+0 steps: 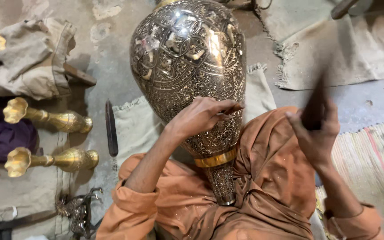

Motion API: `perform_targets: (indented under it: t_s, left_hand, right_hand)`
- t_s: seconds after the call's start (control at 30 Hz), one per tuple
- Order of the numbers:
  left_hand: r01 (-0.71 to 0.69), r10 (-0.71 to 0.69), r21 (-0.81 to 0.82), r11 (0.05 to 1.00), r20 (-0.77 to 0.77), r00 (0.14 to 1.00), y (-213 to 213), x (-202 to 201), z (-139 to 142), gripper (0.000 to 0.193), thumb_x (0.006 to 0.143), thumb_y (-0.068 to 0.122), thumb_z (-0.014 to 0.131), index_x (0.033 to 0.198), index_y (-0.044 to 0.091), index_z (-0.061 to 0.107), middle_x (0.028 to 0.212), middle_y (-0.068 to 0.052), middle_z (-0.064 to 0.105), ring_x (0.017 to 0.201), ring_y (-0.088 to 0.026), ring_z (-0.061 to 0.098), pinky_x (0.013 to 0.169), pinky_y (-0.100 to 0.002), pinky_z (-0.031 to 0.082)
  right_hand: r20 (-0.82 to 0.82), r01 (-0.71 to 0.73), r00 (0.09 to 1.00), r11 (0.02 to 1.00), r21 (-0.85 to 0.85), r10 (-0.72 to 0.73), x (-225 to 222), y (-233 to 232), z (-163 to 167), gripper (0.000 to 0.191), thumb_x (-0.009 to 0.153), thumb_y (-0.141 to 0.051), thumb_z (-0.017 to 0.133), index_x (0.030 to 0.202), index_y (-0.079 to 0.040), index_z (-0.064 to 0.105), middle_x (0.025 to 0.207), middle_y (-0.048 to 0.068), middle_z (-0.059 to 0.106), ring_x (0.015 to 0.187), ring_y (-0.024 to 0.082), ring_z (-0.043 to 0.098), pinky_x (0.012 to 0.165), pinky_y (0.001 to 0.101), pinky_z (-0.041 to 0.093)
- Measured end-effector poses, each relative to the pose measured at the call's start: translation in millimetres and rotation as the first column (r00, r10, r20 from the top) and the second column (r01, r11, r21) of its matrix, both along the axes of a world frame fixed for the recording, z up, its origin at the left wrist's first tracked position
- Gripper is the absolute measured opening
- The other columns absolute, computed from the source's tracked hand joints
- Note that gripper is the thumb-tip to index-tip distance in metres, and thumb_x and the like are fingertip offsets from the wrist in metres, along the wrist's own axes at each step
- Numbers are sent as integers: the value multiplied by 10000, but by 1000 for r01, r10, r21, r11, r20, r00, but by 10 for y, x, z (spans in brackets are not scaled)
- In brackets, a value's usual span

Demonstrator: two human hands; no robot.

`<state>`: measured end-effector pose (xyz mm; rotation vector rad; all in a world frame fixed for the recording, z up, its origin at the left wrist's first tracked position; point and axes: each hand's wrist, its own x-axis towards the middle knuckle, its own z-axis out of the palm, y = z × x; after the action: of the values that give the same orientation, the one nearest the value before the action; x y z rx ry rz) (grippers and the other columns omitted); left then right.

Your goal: The person sits cross-legged on the floor with a large engraved brass vase held between their legs. They hold a chisel against the vase surface with one hand and strike it with a wooden mallet in the other hand, repositioning the chisel repeatedly to work the decorative pattern across the vase body.

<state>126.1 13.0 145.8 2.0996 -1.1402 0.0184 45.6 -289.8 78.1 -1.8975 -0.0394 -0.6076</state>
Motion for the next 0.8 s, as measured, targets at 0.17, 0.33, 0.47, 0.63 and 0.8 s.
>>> perform_targets:
  t_s: [0.17,0.33,0.47,0.63,0.8]
  left_hand:
    - [-96,109,144,985,-83,991,5,-49,-41,429,951,33,670,1349,194,657,889,-105,748,776,-247,732,726,-403,600]
    - [-487,378,-424,763,-319,869,217,-649,-345,201,1028,79,654,1220,64,596,1013,-94,692,882,-171,694,800,-339,625]
    - [-859,252,-443,256,-828,502,260,-1483,-923,190,1014,229,596,1106,76,530,832,-41,585,685,-126,587,636,-321,599]
    - [-976,231,-43,215,-968,94,10,-2056,-1551,561,1038,438,483,1389,1,457,1051,-152,623,922,-247,661,826,-381,602]
    - [-858,670,309,409,-740,53,-189,-2144,-1639,785,1044,528,487,1561,-29,294,1585,-244,387,1480,-338,375,1208,-410,318]
  right_hand:
    - [37,70,997,644,-762,-64,-114,-12,37,550,864,-127,844,1381,-113,658,899,173,697,771,329,687,684,423,540]
    - [-206,38,972,939,-342,-114,-290,-17,-139,540,867,-240,854,1309,-41,615,834,113,644,714,171,625,683,340,522]
    - [-439,-39,898,988,-152,-32,-396,-36,-317,503,845,-226,843,1237,1,622,815,68,675,751,147,625,672,327,536]
    - [-597,-38,761,936,350,254,-551,89,-306,464,833,-120,805,1231,23,616,834,96,683,681,195,639,593,347,535]
    - [-437,-54,685,638,768,583,-837,616,-252,520,809,-28,729,1284,18,522,1020,192,713,900,285,755,824,393,637]
